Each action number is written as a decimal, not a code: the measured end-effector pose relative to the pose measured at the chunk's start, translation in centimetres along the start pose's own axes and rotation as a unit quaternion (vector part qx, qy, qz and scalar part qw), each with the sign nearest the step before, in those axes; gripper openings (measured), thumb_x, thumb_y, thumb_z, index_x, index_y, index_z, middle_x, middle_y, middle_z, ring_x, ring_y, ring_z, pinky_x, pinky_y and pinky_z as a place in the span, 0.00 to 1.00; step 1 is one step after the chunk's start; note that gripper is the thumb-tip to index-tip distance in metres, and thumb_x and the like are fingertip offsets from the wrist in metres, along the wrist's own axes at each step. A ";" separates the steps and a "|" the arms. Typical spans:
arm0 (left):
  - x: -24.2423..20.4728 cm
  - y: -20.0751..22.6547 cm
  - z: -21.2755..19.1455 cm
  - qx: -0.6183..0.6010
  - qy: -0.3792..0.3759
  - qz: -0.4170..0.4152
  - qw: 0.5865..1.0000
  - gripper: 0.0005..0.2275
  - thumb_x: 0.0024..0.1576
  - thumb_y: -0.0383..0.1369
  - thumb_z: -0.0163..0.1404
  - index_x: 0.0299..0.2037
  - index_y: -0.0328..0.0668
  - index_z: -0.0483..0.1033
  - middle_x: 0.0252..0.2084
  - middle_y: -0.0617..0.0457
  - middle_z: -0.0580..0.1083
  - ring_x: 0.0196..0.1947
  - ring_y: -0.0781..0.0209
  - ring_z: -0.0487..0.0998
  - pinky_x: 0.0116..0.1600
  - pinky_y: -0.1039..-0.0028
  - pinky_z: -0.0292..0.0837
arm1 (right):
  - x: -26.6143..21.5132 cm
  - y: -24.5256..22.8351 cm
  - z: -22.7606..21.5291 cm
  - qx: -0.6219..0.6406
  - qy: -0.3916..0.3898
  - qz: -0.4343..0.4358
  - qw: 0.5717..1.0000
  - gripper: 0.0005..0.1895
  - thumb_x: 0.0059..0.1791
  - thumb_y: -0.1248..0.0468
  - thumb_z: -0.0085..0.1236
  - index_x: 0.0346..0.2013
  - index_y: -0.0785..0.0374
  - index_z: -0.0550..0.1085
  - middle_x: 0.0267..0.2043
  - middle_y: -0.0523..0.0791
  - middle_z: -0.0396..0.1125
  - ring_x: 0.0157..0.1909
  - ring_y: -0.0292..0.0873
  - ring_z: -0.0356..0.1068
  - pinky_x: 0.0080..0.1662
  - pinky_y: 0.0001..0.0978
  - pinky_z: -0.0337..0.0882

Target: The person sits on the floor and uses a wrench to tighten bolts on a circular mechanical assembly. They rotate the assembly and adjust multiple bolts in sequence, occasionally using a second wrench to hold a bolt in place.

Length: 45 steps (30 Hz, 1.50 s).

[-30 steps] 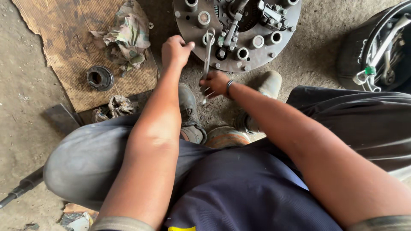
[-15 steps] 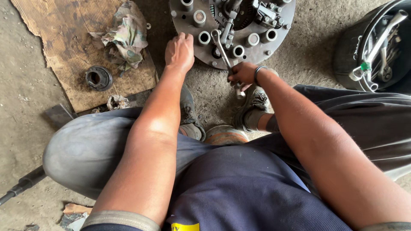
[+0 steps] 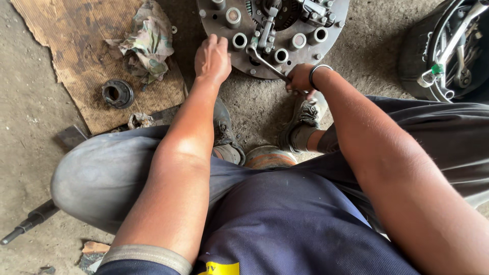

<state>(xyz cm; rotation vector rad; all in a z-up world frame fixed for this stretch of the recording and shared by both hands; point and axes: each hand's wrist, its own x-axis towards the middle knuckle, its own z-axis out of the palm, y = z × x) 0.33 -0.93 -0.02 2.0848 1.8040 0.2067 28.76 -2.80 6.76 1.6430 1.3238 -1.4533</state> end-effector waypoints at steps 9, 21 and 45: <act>0.7 1.9 0.0 -0.032 0.012 -0.111 0.993 0.15 0.58 0.29 0.54 0.51 0.29 0.69 0.54 0.31 0.70 0.51 0.41 0.75 0.51 0.54 0.74 | -0.5 2.0 -0.9 -0.187 -0.033 0.064 0.980 0.25 0.55 0.47 0.52 0.49 0.67 0.80 0.44 0.51 0.76 0.38 0.49 0.74 0.40 0.44 0.78; -2.9 6.1 5.6 -0.083 -0.006 0.046 0.995 0.08 0.56 0.27 0.57 0.40 0.30 0.73 0.46 0.32 0.72 0.45 0.39 0.76 0.46 0.57 0.76 | -0.1 2.8 -0.9 -0.075 0.008 0.052 0.996 0.34 0.53 0.37 0.48 0.47 0.65 0.80 0.41 0.51 0.76 0.33 0.50 0.72 0.33 0.44 0.73; -3.4 5.2 6.4 -0.077 0.019 0.083 0.993 0.09 0.52 0.25 0.54 0.40 0.28 0.75 0.48 0.33 0.72 0.48 0.41 0.74 0.50 0.55 0.75 | -0.2 2.2 -0.8 -0.117 0.032 0.043 0.992 0.36 0.52 0.34 0.49 0.46 0.65 0.81 0.46 0.51 0.77 0.43 0.52 0.76 0.45 0.47 0.76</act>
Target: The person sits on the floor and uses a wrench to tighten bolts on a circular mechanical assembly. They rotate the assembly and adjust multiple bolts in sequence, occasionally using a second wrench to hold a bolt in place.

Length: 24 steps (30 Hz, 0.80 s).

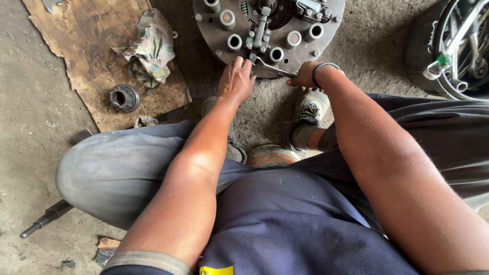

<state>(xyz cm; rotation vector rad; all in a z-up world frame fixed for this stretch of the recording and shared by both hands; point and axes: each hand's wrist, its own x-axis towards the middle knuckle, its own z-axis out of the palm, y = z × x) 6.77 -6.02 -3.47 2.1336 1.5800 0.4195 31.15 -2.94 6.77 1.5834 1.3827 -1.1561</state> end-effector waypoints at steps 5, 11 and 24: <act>0.6 0.4 -0.3 -0.030 -0.067 -0.062 0.995 0.07 0.59 0.24 0.50 0.44 0.29 0.75 0.49 0.36 0.74 0.51 0.44 0.76 0.55 0.58 0.75 | -0.3 -1.5 0.1 0.038 0.009 -0.044 0.998 0.35 0.51 0.34 0.50 0.42 0.64 0.82 0.42 0.48 0.78 0.37 0.48 0.76 0.35 0.43 0.75; 0.3 -2.2 -5.1 -0.014 0.065 -0.195 0.979 0.07 0.53 0.28 0.55 0.41 0.39 0.77 0.45 0.41 0.77 0.44 0.40 0.79 0.47 0.54 0.75 | -0.1 -5.2 1.1 0.189 -0.040 -0.093 0.977 0.31 0.49 0.34 0.48 0.44 0.57 0.77 0.37 0.43 0.76 0.34 0.38 0.77 0.29 0.37 0.78; 10.4 -9.5 -9.5 -0.006 0.152 -0.167 0.974 0.09 0.54 0.29 0.60 0.39 0.35 0.75 0.41 0.40 0.75 0.44 0.38 0.78 0.48 0.54 0.73 | 0.3 -12.7 2.8 0.229 -0.075 -0.118 0.963 0.36 0.52 0.34 0.43 0.29 0.65 0.75 0.27 0.46 0.72 0.28 0.38 0.75 0.28 0.35 0.78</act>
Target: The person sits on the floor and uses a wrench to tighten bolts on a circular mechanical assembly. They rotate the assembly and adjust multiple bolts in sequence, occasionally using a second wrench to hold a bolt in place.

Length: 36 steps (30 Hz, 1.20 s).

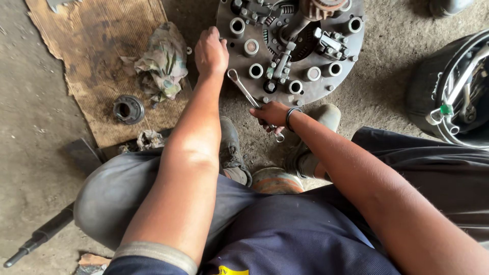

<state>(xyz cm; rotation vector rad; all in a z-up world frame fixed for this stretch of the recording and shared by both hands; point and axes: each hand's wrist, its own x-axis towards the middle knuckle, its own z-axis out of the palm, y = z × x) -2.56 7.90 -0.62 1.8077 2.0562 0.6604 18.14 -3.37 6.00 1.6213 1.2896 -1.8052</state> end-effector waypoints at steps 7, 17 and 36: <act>-1.0 -0.5 -0.5 0.002 0.028 0.085 0.996 0.10 0.51 0.22 0.56 0.43 0.41 0.76 0.45 0.45 0.73 0.50 0.44 0.76 0.54 0.59 0.73 | 1.0 -0.8 -0.4 0.020 -0.015 0.012 1.000 0.34 0.51 0.34 0.47 0.29 0.64 0.75 0.26 0.46 0.72 0.28 0.39 0.74 0.28 0.35 0.77; -0.6 -0.1 0.1 -0.002 0.017 0.009 1.000 0.08 0.56 0.28 0.59 0.40 0.38 0.73 0.42 0.45 0.73 0.46 0.45 0.76 0.51 0.58 0.72 | 1.4 -0.2 -1.6 0.039 0.014 -0.011 0.999 0.33 0.50 0.35 0.49 0.29 0.64 0.75 0.26 0.44 0.72 0.29 0.38 0.75 0.27 0.35 0.77; -1.2 -0.5 0.1 0.027 0.044 0.061 0.997 0.10 0.52 0.25 0.59 0.42 0.42 0.75 0.44 0.45 0.73 0.48 0.45 0.76 0.53 0.58 0.72 | 1.9 4.7 0.4 -0.154 0.001 0.081 0.985 0.50 0.48 0.23 0.30 0.33 0.66 0.81 0.34 0.49 0.77 0.32 0.49 0.76 0.40 0.44 0.76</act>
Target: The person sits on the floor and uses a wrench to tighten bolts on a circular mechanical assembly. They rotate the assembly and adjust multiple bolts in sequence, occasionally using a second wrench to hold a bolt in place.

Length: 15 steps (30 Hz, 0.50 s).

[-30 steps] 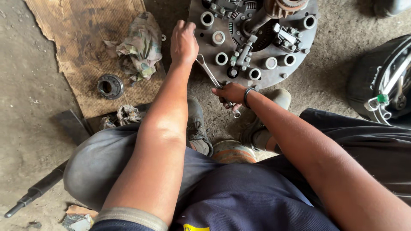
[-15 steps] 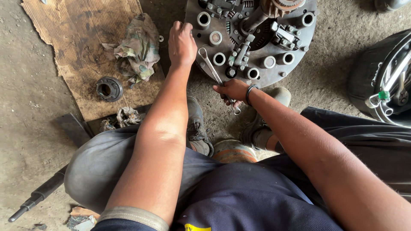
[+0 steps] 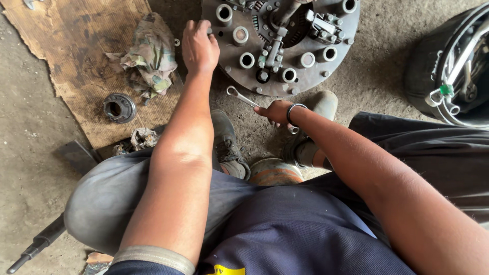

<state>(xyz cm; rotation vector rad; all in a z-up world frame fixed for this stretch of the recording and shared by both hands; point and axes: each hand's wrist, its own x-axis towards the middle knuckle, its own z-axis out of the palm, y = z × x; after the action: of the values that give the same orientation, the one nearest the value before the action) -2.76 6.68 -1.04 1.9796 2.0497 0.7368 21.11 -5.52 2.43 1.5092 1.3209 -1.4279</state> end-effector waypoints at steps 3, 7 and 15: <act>-0.4 0.0 0.0 -0.026 0.001 -0.013 1.000 0.12 0.52 0.29 0.62 0.43 0.38 0.74 0.43 0.41 0.72 0.47 0.40 0.75 0.51 0.55 0.71 | -0.3 1.2 -0.1 -0.069 0.031 0.001 0.997 0.52 0.49 0.23 0.28 0.35 0.67 0.82 0.39 0.52 0.77 0.41 0.52 0.77 0.51 0.46 0.73; -0.1 0.0 -0.1 0.018 -0.020 -0.012 1.000 0.09 0.55 0.26 0.59 0.43 0.41 0.74 0.45 0.45 0.73 0.50 0.44 0.76 0.53 0.57 0.73 | -1.6 2.4 -0.8 -0.126 0.079 0.027 0.989 0.52 0.49 0.22 0.29 0.43 0.67 0.82 0.51 0.55 0.74 0.56 0.55 0.73 0.60 0.47 0.68; -2.3 2.1 -0.6 0.027 -0.040 -0.156 0.987 0.09 0.52 0.32 0.60 0.38 0.39 0.75 0.41 0.45 0.75 0.44 0.45 0.79 0.46 0.57 0.75 | -4.9 5.6 -5.9 -0.193 0.091 0.092 0.973 0.51 0.49 0.23 0.30 0.64 0.59 0.71 0.68 0.55 0.63 0.70 0.57 0.61 0.68 0.51 0.60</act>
<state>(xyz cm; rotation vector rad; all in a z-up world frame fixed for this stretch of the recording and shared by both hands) -1.03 4.22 0.02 1.6249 2.2764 0.5318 28.71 -2.53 7.33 1.4754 1.4268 -0.8729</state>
